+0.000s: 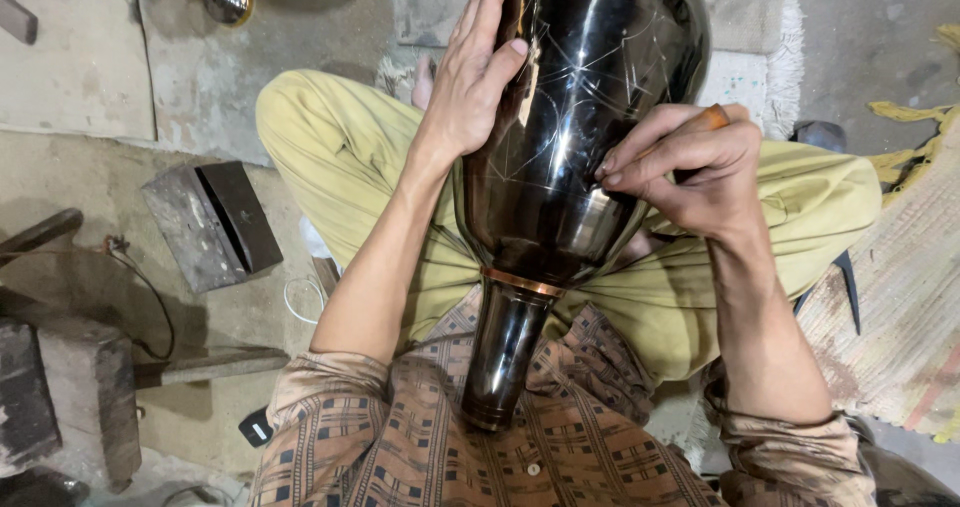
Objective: The person is sitting on the floor and using a small handheld tool to engrave a geometric pattern onto the surface of a dark, polished metal vase. They hold the vase steady with one hand while carefully carving lines with the other.
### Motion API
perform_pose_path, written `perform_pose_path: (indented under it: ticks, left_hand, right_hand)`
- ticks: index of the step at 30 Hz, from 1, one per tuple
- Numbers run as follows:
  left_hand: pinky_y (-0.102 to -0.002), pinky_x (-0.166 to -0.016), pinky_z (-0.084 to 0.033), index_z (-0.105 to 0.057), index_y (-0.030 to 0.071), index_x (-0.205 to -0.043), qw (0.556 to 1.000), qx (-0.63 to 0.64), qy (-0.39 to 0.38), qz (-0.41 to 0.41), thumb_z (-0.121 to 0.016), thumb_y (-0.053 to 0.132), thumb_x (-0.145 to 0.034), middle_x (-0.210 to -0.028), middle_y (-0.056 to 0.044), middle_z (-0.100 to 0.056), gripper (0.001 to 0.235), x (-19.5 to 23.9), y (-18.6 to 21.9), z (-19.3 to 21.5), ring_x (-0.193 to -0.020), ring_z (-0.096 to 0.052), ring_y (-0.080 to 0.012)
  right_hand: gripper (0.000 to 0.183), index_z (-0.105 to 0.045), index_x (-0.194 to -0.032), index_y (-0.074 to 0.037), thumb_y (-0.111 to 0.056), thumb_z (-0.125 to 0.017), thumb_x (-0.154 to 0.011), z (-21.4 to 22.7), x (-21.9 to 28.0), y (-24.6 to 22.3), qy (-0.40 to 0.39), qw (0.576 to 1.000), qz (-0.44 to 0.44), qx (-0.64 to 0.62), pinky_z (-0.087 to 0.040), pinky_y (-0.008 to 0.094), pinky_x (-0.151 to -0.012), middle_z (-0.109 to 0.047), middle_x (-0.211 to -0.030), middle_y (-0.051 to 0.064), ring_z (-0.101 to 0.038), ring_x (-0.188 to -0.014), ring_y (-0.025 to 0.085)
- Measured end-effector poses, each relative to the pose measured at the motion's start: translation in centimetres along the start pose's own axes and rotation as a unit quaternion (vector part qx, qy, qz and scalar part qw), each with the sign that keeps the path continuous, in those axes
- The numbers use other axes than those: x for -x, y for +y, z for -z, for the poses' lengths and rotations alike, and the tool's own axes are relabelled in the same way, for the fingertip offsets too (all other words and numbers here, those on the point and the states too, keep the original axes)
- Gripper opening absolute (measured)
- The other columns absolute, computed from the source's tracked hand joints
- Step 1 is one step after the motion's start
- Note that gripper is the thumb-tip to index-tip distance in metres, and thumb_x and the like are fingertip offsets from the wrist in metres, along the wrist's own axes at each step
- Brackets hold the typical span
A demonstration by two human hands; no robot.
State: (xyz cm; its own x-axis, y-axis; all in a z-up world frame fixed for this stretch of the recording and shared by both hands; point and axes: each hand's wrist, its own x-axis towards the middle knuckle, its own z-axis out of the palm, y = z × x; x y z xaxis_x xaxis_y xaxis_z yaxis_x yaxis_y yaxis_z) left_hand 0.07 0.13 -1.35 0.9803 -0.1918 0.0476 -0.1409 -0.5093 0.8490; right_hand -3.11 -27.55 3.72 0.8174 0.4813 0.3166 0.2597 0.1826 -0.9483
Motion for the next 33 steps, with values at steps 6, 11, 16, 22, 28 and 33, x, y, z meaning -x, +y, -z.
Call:
perform_pose_path:
  ticks: [6, 11, 16, 22, 28, 33]
  left_hand:
    - [-0.045, -0.142, -0.018, -0.026, 0.015, -0.164, 1.000, 0.007, 0.000, -0.003, -0.048, 0.029, -0.108, -0.172, -0.012, -0.028, 0.061, 0.1, -0.3, 0.0, -0.164, -0.025, -0.0305]
    - [-0.049, -0.136, -0.013, -0.026, 0.019, -0.168, 0.999, -0.019, -0.009, 0.039, -0.047, 0.033, -0.102, -0.177, -0.012, -0.025, 0.071, 0.1, 0.0, -0.1, -0.166, -0.024, -0.0327]
    - [-0.048, -0.140, -0.016, -0.025, 0.019, -0.169, 1.000, -0.002, -0.009, 0.015, -0.047, 0.033, -0.104, -0.178, -0.012, -0.026, 0.070, 0.0, -0.2, -0.1, -0.168, -0.024, -0.0327]
    - [-0.046, -0.140, -0.020, -0.029, 0.018, -0.167, 1.000, 0.002, -0.005, 0.018, -0.049, 0.031, -0.104, -0.177, -0.013, -0.029, 0.067, -0.3, 0.3, 0.1, -0.167, -0.027, -0.0323]
    - [-0.049, -0.129, -0.017, -0.035, 0.016, -0.162, 0.997, 0.020, -0.001, 0.072, -0.051, 0.034, -0.098, -0.173, -0.015, -0.031, 0.069, -0.2, 1.7, 0.9, -0.162, -0.028, -0.0326]
    - [-0.044, -0.119, -0.040, -0.031, 0.021, -0.163, 0.967, 0.165, -0.006, 0.195, -0.054, 0.055, -0.089, -0.154, -0.017, -0.056, 0.085, -0.1, 1.7, 1.2, -0.137, -0.059, -0.0354]
  right_hand:
    - [0.020, -0.077, -0.091, -0.003, 0.016, -0.074, -0.087, -0.1, 0.0, 0.5, 0.002, 1.000, 0.021, 0.021, -0.063, 0.024, -0.076, -0.074, -0.094, 0.013, -0.075, -0.082, 0.017]
    - [0.024, -0.077, -0.090, -0.006, 0.017, -0.070, -0.087, 0.2, 0.2, 0.3, -0.015, 0.999, 0.004, -0.041, -0.065, 0.024, -0.078, -0.075, -0.094, 0.011, -0.076, -0.084, 0.017]
    - [0.024, -0.077, -0.091, -0.006, 0.017, -0.072, -0.086, 0.5, 0.4, 0.2, -0.016, 0.999, 0.005, -0.031, -0.065, 0.025, -0.079, -0.074, -0.094, 0.011, -0.075, -0.085, 0.016]
    - [0.022, -0.077, -0.089, -0.005, 0.016, -0.073, -0.085, 0.7, 1.0, 0.4, -0.022, 1.000, 0.005, -0.021, -0.065, 0.024, -0.077, -0.075, -0.092, 0.011, -0.076, -0.083, 0.017]
    - [0.015, -0.077, -0.099, -0.005, 0.009, -0.076, -0.092, -0.6, 3.9, 2.4, 0.193, 0.969, -0.001, -0.156, -0.065, 0.029, -0.075, -0.075, -0.090, 0.012, -0.075, -0.079, 0.020]
    - [0.020, -0.075, -0.114, 0.002, -0.010, -0.081, -0.099, 1.2, 6.4, 5.0, 0.387, 0.889, -0.138, -0.204, -0.054, 0.026, -0.059, -0.066, -0.078, 0.008, -0.060, -0.061, 0.013]
